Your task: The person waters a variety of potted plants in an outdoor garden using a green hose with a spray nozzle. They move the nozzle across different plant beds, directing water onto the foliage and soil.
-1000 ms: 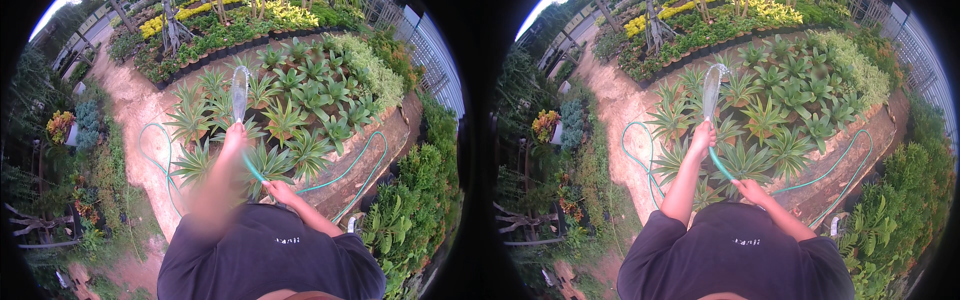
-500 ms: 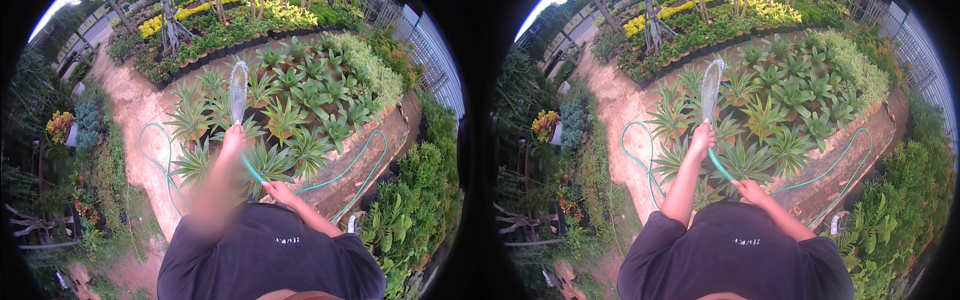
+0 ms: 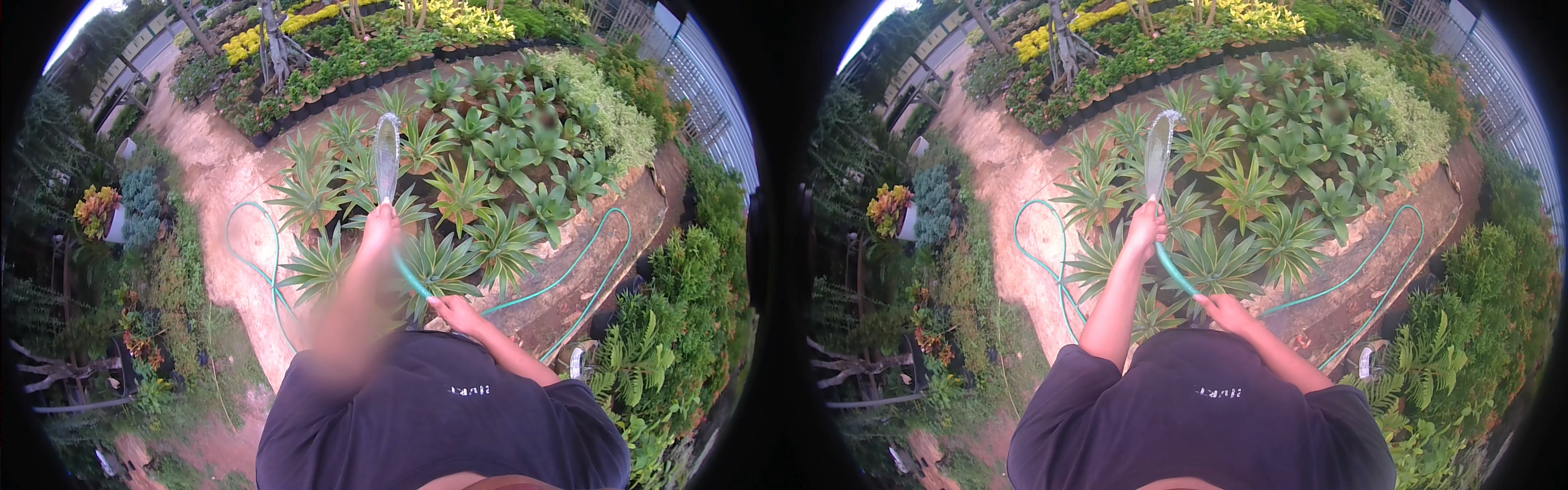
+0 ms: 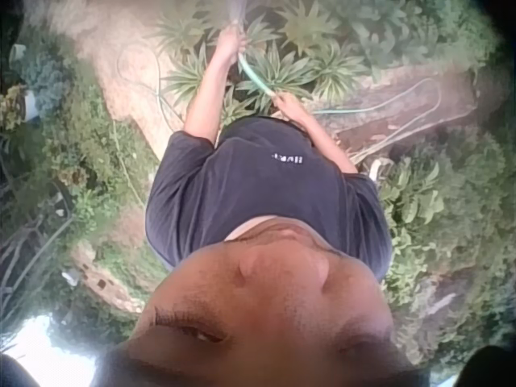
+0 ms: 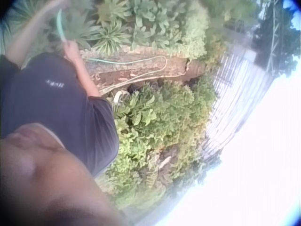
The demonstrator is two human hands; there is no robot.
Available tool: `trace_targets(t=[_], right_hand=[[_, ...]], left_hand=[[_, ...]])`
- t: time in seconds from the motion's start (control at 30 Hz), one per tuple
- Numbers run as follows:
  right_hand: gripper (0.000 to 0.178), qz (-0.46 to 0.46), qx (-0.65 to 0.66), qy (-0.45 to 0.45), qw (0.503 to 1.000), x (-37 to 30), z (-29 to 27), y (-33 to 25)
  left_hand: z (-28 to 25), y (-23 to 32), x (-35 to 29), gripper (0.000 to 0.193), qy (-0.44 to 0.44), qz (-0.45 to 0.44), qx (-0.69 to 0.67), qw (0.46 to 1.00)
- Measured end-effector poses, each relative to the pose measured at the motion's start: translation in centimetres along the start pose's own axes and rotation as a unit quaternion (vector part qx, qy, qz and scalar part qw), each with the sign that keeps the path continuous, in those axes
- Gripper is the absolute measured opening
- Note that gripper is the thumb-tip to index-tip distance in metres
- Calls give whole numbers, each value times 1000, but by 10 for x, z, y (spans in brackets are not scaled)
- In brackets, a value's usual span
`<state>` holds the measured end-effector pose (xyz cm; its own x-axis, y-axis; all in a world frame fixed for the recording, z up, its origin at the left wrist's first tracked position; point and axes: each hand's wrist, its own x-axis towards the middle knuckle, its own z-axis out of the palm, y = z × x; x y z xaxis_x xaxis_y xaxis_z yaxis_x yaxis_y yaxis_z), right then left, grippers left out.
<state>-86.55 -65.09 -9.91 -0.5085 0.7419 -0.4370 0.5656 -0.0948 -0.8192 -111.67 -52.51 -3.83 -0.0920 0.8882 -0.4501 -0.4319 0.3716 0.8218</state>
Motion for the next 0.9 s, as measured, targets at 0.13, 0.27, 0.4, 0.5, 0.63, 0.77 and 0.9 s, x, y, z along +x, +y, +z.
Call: trace_targets(t=[0.13, 0.27, 0.4, 0.5, 0.63, 0.77, 0.9], right_hand=[[75, 3, -1, 1, 1000, -2, -1, -1], [75, 8, 1, 4, 1000, -1, -2, -2], [75, -5, -2, 8, 1000, -1, -2, -2], [75, -2, 0, 9, 1000, -1, -2, -2], [75, -3, -6, 11, 1000, -1, -3, -2], [74, 5, 8, 5, 1000, -5, -2, -2], [73, -9, 7, 15, 1000, -6, -2, -3]], left_hand=[[-2, -2, 4, 28, -2, 5, 9, 1000], [-5, -3, 7, 27, 0, 5, -6, 1000], [-4, -2, 6, 28, -1, 1, -11, 1000], [-2, 0, 5, 29, -1, -4, -8, 1000], [-2, -4, 7, 30, 1, 2, -2, 1000], [-11, -13, 8, 32, 6, 7, 3, 1000], [-21, -16, 1, 32, 39, 12, -32, 999]])
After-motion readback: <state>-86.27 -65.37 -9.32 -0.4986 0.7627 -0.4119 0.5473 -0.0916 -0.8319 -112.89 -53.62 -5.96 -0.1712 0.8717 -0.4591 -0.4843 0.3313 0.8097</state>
